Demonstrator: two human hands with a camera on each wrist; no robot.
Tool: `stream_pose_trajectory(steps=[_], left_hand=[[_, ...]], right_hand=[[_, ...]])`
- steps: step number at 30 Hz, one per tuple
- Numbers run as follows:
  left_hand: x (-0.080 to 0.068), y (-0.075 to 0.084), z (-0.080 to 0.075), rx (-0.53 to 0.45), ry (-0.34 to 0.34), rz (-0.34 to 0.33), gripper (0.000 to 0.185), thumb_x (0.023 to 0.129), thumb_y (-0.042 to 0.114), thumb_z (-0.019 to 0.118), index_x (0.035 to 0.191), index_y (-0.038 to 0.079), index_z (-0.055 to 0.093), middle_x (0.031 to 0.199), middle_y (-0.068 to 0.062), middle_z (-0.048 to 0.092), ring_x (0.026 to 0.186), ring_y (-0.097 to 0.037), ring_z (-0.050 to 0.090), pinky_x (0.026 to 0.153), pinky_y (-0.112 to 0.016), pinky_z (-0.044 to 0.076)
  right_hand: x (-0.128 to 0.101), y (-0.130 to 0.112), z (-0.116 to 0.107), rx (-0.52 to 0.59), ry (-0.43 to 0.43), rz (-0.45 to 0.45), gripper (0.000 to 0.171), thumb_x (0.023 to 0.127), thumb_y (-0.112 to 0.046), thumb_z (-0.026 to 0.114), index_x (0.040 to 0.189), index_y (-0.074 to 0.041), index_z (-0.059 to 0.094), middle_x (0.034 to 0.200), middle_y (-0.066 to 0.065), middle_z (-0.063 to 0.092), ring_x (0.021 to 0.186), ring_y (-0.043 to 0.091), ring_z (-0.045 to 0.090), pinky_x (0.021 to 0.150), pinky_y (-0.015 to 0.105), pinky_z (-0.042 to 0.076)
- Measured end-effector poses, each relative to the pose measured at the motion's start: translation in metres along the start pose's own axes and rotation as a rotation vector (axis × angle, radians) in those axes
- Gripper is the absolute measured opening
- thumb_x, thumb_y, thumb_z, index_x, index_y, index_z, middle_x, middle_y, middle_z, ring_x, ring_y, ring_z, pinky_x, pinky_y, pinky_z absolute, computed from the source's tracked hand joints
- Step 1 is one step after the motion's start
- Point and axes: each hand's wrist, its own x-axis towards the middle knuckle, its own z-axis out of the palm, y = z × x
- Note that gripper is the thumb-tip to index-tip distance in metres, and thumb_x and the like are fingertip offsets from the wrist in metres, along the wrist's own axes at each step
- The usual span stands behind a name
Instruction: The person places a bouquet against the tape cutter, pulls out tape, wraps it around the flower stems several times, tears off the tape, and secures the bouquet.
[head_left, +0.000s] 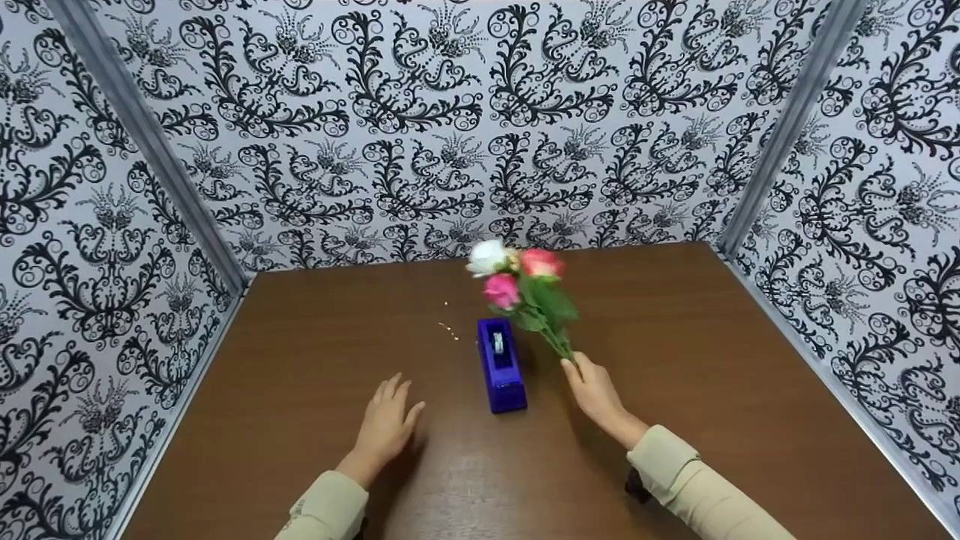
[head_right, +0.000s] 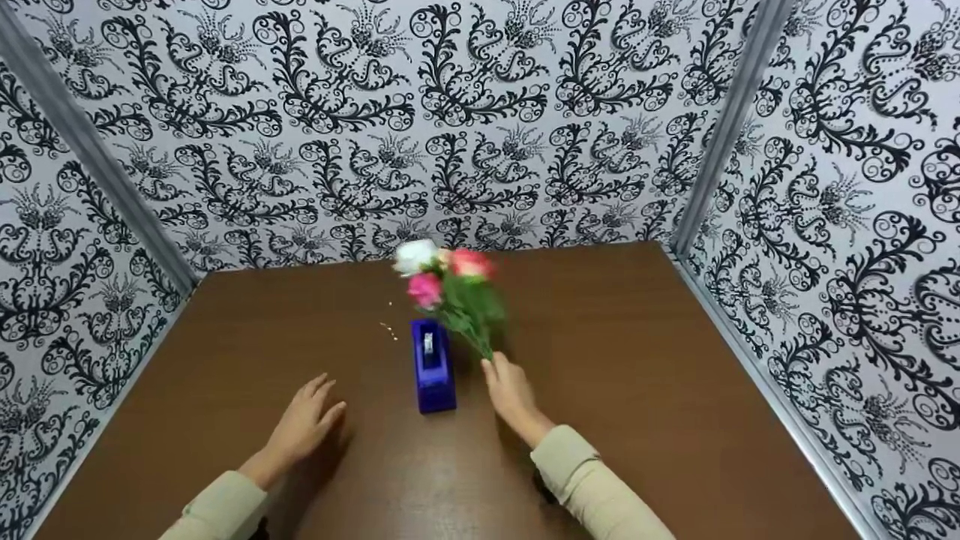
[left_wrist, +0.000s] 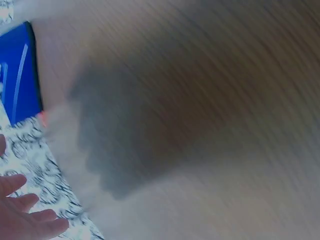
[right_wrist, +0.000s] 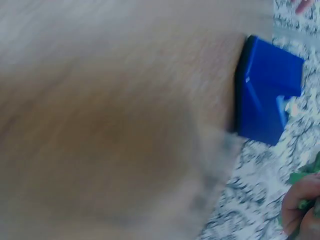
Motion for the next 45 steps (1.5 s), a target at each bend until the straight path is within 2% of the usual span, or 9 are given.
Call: stream_pose_trajectory(steps=[7,14,17,21,27,32,36,41,45], left_hand=[[-0.005,0.028,0.002,0.092,-0.008,0.24,0.02,0.086,0.014,0.059,0.097,-0.001,0.065,0.095,-0.014,0.067,0.089,-0.03,0.063,0.076,-0.044,0.049],[-0.007,0.06,0.003,0.151,0.308,0.737,0.019,0.072,0.01,0.072,0.09,0.007,0.065,0.075,0.001,0.063,0.066,-0.013,0.059,0.06,-0.026,0.048],[-0.006,0.072,0.003,0.144,0.369,0.834,0.021,0.071,0.01,0.073,0.091,0.008,0.065,0.077,0.003,0.06,0.066,-0.012,0.055,0.058,-0.024,0.046],[-0.005,0.079,0.004,0.14,0.397,0.851,0.018,0.071,0.008,0.068,0.088,0.008,0.064,0.076,0.003,0.058,0.063,-0.012,0.052,0.054,-0.023,0.044],[-0.002,0.079,0.008,0.158,0.378,0.815,0.027,0.068,0.006,0.072,0.094,0.007,0.064,0.076,0.001,0.058,0.063,-0.013,0.05,0.053,-0.024,0.042],[0.002,0.079,0.012,0.211,0.359,0.721,0.026,0.072,0.01,0.071,0.097,0.008,0.063,0.078,0.001,0.059,0.064,-0.014,0.049,0.056,-0.026,0.037],[0.004,0.077,0.015,0.236,0.374,0.679,0.021,0.076,0.011,0.068,0.096,0.008,0.064,0.078,0.001,0.059,0.065,-0.015,0.05,0.057,-0.028,0.035],[0.003,0.077,0.018,0.245,0.346,0.644,0.021,0.073,0.011,0.07,0.092,0.009,0.063,0.075,0.001,0.057,0.064,-0.016,0.049,0.056,-0.028,0.034],[0.004,0.077,0.018,0.251,0.321,0.625,0.02,0.072,0.01,0.07,0.091,0.01,0.063,0.074,0.001,0.056,0.063,-0.016,0.047,0.055,-0.027,0.034]], right_hand=[[-0.009,-0.021,0.014,-0.169,-0.1,-0.355,0.024,0.091,-0.017,0.054,0.106,0.002,0.058,0.096,0.013,0.065,0.088,0.026,0.063,0.075,0.04,0.05],[-0.017,-0.017,0.033,-0.386,-0.073,-0.813,0.015,0.085,-0.015,0.062,0.094,-0.004,0.055,0.077,0.002,0.06,0.062,0.013,0.058,0.053,0.025,0.047],[-0.022,-0.013,0.042,-0.455,-0.098,-0.896,0.016,0.083,-0.017,0.064,0.091,-0.006,0.054,0.072,-0.001,0.058,0.056,0.009,0.055,0.047,0.021,0.044],[-0.029,-0.01,0.051,-0.53,-0.245,-0.932,0.013,0.084,-0.016,0.063,0.087,-0.01,0.052,0.073,-0.001,0.059,0.055,0.009,0.056,0.045,0.021,0.042],[-0.038,-0.014,0.061,-0.568,-0.55,-0.805,0.013,0.092,-0.017,0.053,0.081,-0.011,0.048,0.072,-0.001,0.054,0.05,0.007,0.045,0.042,0.018,0.033],[-0.048,-0.024,0.071,-0.922,-0.407,-0.885,0.012,0.087,-0.023,0.057,0.089,-0.011,0.058,0.069,0.0,0.054,0.055,0.012,0.05,0.04,0.022,0.037],[-0.054,-0.035,0.074,-1.14,-0.362,-0.829,0.023,0.082,-0.021,0.057,0.103,-0.014,0.063,0.071,0.001,0.057,0.061,0.013,0.051,0.042,0.024,0.04],[-0.051,-0.037,0.072,-1.164,-0.431,-0.734,0.03,0.086,-0.035,0.055,0.107,-0.015,0.061,0.078,0.003,0.057,0.068,0.016,0.052,0.051,0.027,0.042],[-0.039,-0.038,0.055,-0.958,-0.494,-0.661,0.037,0.082,-0.048,0.058,0.091,-0.012,0.061,0.078,0.004,0.056,0.07,0.019,0.054,0.057,0.03,0.043]])
